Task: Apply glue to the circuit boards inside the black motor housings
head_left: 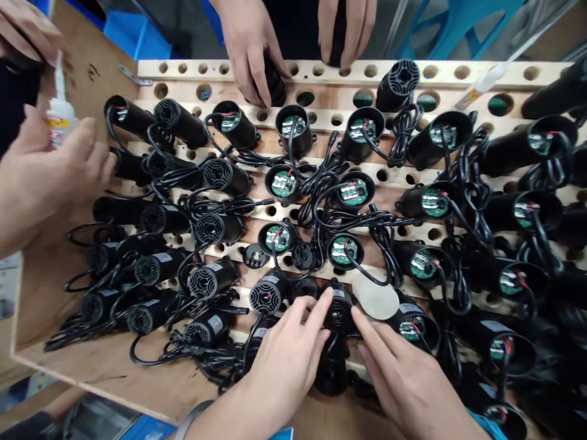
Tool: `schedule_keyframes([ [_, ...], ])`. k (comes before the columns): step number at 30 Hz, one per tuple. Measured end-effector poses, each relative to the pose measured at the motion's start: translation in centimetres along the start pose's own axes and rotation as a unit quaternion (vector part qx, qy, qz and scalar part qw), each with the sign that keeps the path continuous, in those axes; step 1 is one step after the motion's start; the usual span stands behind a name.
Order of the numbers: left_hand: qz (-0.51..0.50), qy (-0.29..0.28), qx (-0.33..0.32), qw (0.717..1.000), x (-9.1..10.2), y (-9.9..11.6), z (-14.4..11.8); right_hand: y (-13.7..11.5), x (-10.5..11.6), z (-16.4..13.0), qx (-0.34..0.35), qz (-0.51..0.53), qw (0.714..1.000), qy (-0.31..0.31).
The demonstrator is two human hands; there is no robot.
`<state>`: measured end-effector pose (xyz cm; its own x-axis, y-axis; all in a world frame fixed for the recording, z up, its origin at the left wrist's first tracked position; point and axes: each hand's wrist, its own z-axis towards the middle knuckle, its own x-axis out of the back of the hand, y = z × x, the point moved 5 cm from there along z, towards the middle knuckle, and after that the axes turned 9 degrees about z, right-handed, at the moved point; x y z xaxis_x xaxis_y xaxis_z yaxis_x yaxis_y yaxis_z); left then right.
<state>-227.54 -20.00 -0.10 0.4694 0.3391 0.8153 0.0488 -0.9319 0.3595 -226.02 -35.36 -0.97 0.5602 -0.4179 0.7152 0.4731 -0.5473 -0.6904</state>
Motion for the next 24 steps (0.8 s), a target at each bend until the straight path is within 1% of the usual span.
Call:
schedule_keyframes([
  [1, -0.081, -0.048, 0.042, 0.995, -0.3, -0.5, -0.2, 0.3, 0.2, 0.2, -0.012, -0.002, 1.000, 0.001],
  [2, -0.161, -0.088, 0.078, 0.980, -0.5, -0.8, -0.4, 0.5, 0.4, 0.5, -0.021, -0.010, 1.000, 0.001],
  [4, -0.306, -0.138, 0.127, 0.933, -1.1, -1.1, -0.5, 0.6, 0.5, 1.4, -0.019, -0.024, 1.000, -0.003],
  [5, -0.371, -0.151, 0.147, 0.905, -1.5, -1.1, -0.4, 0.6, 0.5, 1.9, -0.014, -0.032, 0.999, -0.007],
  [7, -0.487, -0.160, 0.196, 0.836, -2.4, -1.2, -0.1, 0.8, 0.6, 3.3, -0.016, -0.051, 0.998, -0.023],
  [9, -0.567, -0.162, 0.247, 0.769, -3.5, -1.2, 0.1, 1.3, 0.7, 4.8, -0.025, -0.061, 0.997, -0.051],
  [10, -0.591, -0.160, 0.267, 0.744, -3.9, -1.2, 0.1, 1.5, 0.8, 5.5, -0.029, -0.060, 0.995, -0.074],
  [11, -0.604, -0.159, 0.279, 0.729, -4.3, -1.2, 0.2, 1.7, 0.8, 6.1, -0.032, -0.056, 0.993, -0.100],
  [13, -0.613, -0.155, 0.284, 0.721, -4.7, -1.1, 0.1, 2.0, 0.9, 7.2, -0.035, -0.042, 0.987, -0.150],
  [16, -0.600, -0.151, 0.276, 0.735, -5.0, -1.1, 0.0, 2.5, 0.9, 7.9, -0.070, -0.027, 0.976, -0.205],
  [18, -0.588, -0.154, 0.273, 0.746, -5.1, -1.1, 0.1, 2.7, 0.7, 8.1, -0.095, -0.022, 0.969, -0.225],
  [22, -0.589, -0.175, 0.276, 0.739, -5.1, -1.0, 0.3, 2.8, 0.3, 8.5, -0.127, 0.029, 0.961, -0.244],
  [24, -0.579, -0.174, 0.273, 0.748, -4.9, -1.0, 0.5, 2.7, 0.3, 8.7, -0.141, 0.058, 0.958, -0.243],
])
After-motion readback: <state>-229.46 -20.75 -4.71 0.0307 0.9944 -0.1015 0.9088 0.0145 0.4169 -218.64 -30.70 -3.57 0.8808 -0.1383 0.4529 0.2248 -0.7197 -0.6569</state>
